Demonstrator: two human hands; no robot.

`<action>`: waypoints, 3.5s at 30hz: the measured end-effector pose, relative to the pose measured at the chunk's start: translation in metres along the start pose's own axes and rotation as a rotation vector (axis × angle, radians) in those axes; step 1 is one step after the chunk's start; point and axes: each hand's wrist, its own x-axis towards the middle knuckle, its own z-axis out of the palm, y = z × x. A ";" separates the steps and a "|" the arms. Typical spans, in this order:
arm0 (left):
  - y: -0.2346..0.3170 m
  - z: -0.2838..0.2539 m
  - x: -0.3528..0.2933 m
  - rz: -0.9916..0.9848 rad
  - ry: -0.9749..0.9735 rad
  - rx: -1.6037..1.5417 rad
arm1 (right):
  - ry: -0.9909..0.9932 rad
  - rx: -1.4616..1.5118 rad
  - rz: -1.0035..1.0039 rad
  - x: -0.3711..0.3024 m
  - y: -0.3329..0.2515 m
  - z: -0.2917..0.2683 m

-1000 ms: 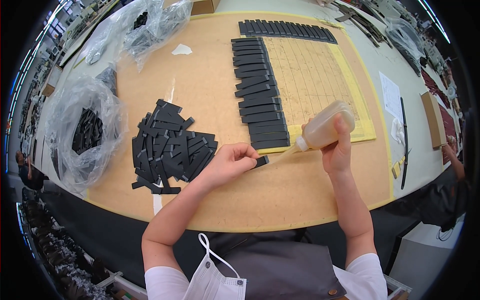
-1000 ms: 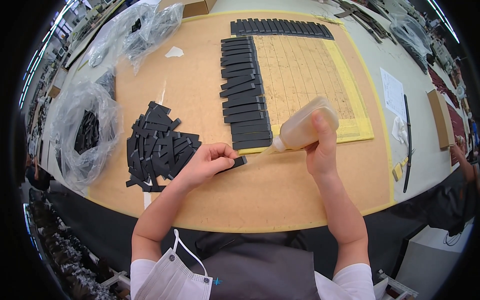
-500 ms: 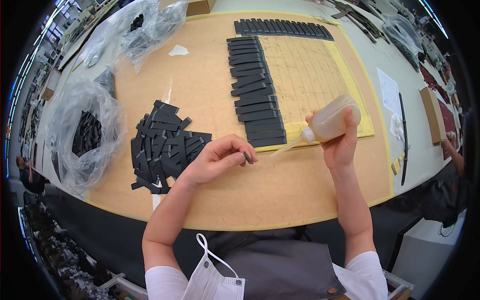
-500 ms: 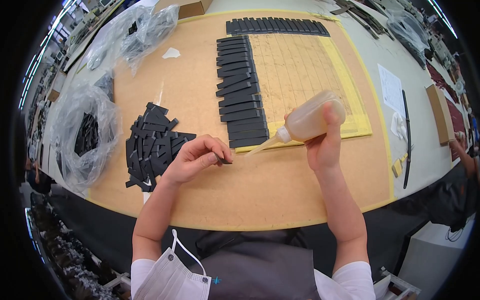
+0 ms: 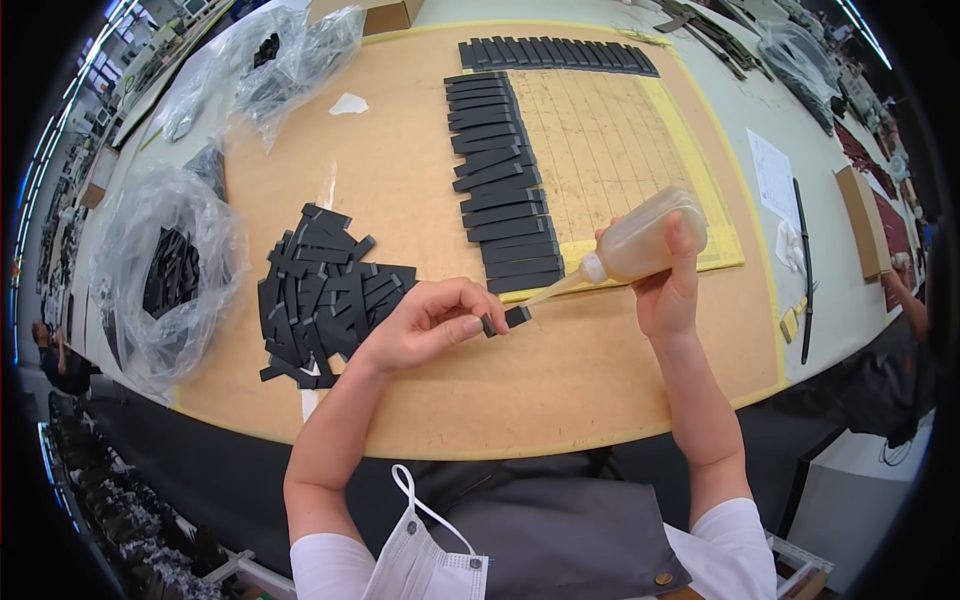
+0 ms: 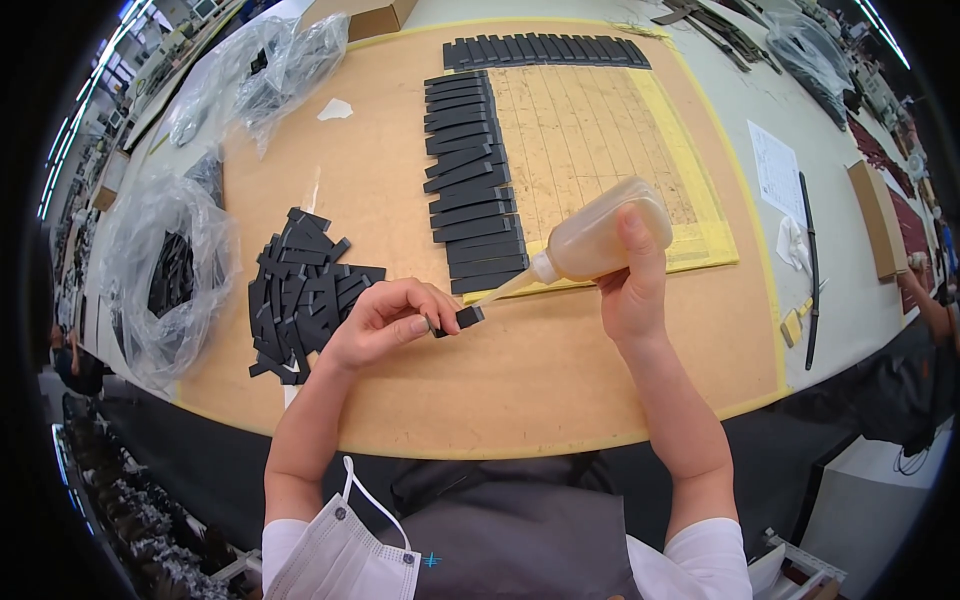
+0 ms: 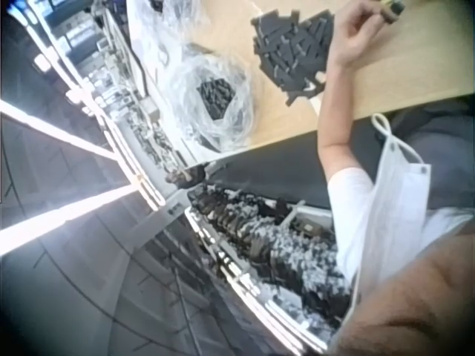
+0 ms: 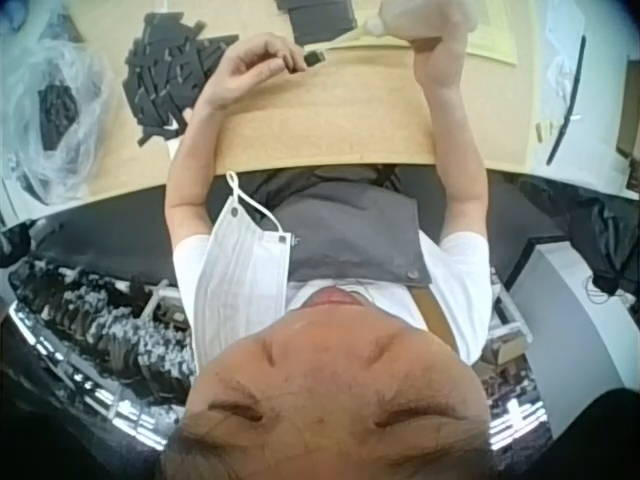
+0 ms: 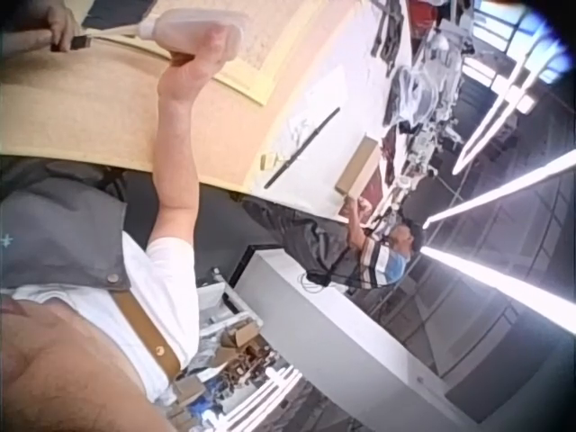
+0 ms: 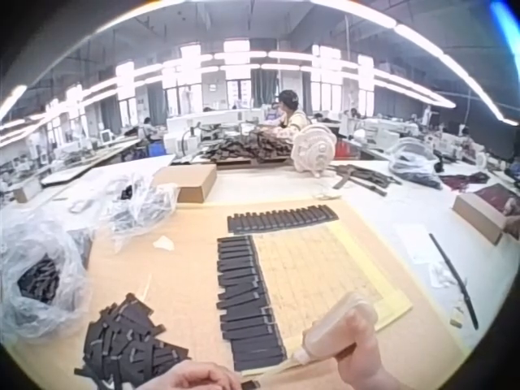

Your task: Applying adhesive to small leather straps and arranging them on a templates/working surface for assembly.

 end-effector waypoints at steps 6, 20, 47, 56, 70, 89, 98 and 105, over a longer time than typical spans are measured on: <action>0.000 0.000 0.000 0.004 0.003 -0.002 | -0.013 0.011 0.004 0.000 0.000 0.000; 0.003 0.002 0.000 0.027 0.016 -0.033 | 0.007 0.056 0.018 0.001 -0.002 0.000; 0.025 -0.017 0.100 -0.441 0.121 0.725 | -0.019 0.525 0.193 0.020 -0.018 -0.013; 0.005 -0.020 0.111 -0.346 0.133 0.875 | 0.002 0.521 0.167 0.018 -0.024 -0.009; 0.072 -0.052 0.004 -0.467 0.267 1.201 | 0.016 0.433 0.160 0.013 -0.023 -0.003; 0.055 -0.010 -0.048 -0.532 0.328 1.282 | -0.020 0.412 0.161 0.012 -0.017 -0.001; 0.018 0.030 -0.006 -0.240 0.229 0.793 | -0.045 0.273 0.090 0.005 -0.016 0.002; 0.009 0.031 0.005 -0.209 0.285 0.584 | -0.042 0.122 0.023 0.006 -0.008 -0.001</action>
